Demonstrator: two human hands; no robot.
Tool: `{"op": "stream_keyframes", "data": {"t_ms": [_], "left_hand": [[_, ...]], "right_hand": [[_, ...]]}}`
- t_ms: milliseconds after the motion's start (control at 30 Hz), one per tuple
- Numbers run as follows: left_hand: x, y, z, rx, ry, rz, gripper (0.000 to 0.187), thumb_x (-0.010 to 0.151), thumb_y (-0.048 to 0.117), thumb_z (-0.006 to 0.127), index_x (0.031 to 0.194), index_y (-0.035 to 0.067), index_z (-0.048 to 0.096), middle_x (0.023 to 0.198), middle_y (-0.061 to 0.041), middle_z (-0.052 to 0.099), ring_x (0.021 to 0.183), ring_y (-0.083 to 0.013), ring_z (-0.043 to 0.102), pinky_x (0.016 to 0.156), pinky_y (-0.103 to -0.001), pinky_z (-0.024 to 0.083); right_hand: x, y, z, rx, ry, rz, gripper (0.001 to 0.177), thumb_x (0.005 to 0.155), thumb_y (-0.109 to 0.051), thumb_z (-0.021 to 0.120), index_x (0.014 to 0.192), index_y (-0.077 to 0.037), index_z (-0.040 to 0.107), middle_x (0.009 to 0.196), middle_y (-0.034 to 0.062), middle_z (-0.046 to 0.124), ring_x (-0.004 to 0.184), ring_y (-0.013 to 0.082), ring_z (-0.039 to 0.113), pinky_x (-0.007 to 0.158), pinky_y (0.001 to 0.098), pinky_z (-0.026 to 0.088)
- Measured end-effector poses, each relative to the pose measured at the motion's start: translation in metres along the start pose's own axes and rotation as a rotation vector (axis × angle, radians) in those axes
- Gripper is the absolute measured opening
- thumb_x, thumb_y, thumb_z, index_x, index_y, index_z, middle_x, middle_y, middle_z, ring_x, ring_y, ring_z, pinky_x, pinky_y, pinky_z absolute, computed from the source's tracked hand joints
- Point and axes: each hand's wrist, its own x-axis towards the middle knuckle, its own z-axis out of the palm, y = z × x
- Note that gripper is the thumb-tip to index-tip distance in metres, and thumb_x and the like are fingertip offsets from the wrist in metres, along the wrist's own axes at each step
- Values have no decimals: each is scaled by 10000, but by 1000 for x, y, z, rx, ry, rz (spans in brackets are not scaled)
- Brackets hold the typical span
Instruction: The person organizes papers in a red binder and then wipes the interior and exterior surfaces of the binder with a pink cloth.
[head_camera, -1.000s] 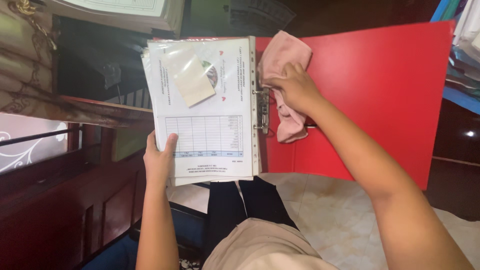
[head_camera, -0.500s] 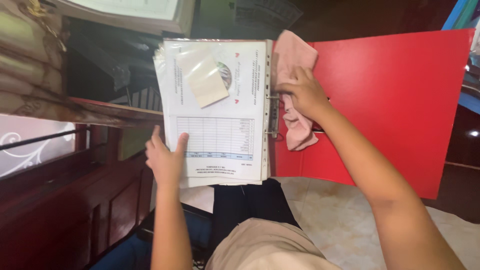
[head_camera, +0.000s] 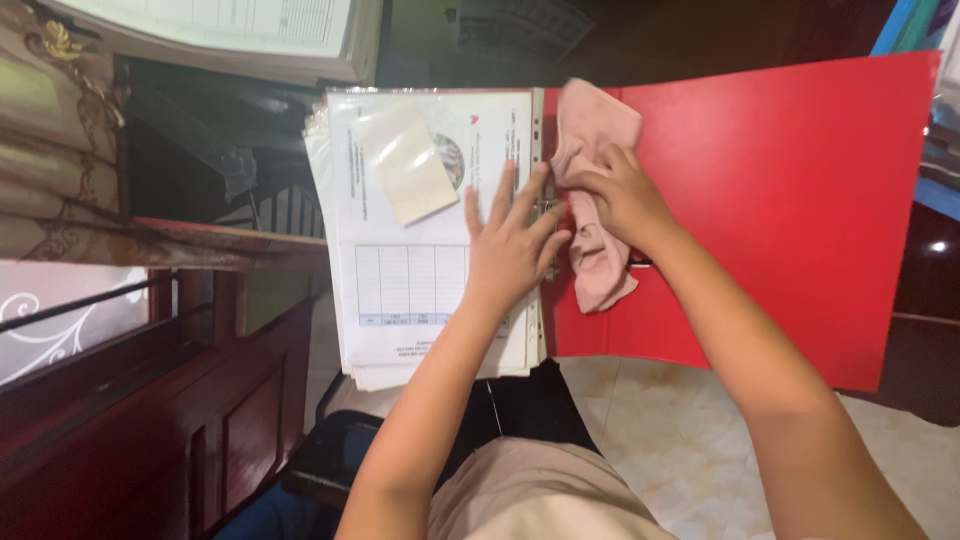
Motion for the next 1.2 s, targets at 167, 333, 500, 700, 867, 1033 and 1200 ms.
{"op": "stream_keyframes", "data": {"t_ms": [167,333,500,700,867,1033,1200], "left_hand": [[-7,-6,-3,-36,4,-118,104,842,231,666,936,201,698,1602,-38,442,1543,-362,261,1215,-689,74],[-7,-10,-3,-38,8,-122,227,814,209,673,1037,197,711,1571,-36,471,1532,-359,283,1214,-678,57],[-3,-7,-5,-50,5,-124,256,826,215,676,1078,216,723,1554,-26,485,1520,-357,299,1213,-665,66],[0,-9,-9,-46,-30,-152,262,826,213,675,1082,232,728,1544,-18,497,1517,-348,308,1214,-662,64],[1,-9,-8,-54,-19,-139,338,800,206,670,1124,270,744,1527,-19,499,1512,-348,312,1206,-657,63],[-1,-9,-9,-48,-32,-154,320,815,210,677,1124,259,744,1538,-10,508,1514,-339,320,1221,-648,71],[2,-10,-9,-79,-38,-160,321,805,210,679,1116,247,751,1527,-20,513,1507,-350,320,1199,-664,69]], "right_hand": [[3,5,-3,370,176,-86,282,911,-29,604,1189,-77,603,1197,141,563,1186,353,530,1027,440,442],[22,-19,6,1,-89,-43,302,900,-46,637,1107,-208,786,1075,109,591,1117,318,551,961,419,481],[26,-14,-7,-115,-1,-166,286,825,-112,634,1005,-256,804,1133,115,596,1131,329,548,908,446,460],[25,26,-18,0,52,99,381,885,-46,561,1090,-263,797,1114,102,582,1183,332,533,1012,391,455],[28,-2,1,63,-84,-68,213,844,-195,715,1005,-290,818,1037,80,594,1077,318,531,943,422,459],[17,6,-4,-146,63,1,317,858,-69,681,1065,-278,798,1089,78,566,1149,311,532,955,447,460],[15,9,1,1,-4,45,397,831,13,595,1054,-247,797,1082,107,554,1132,343,511,959,438,467]]}}
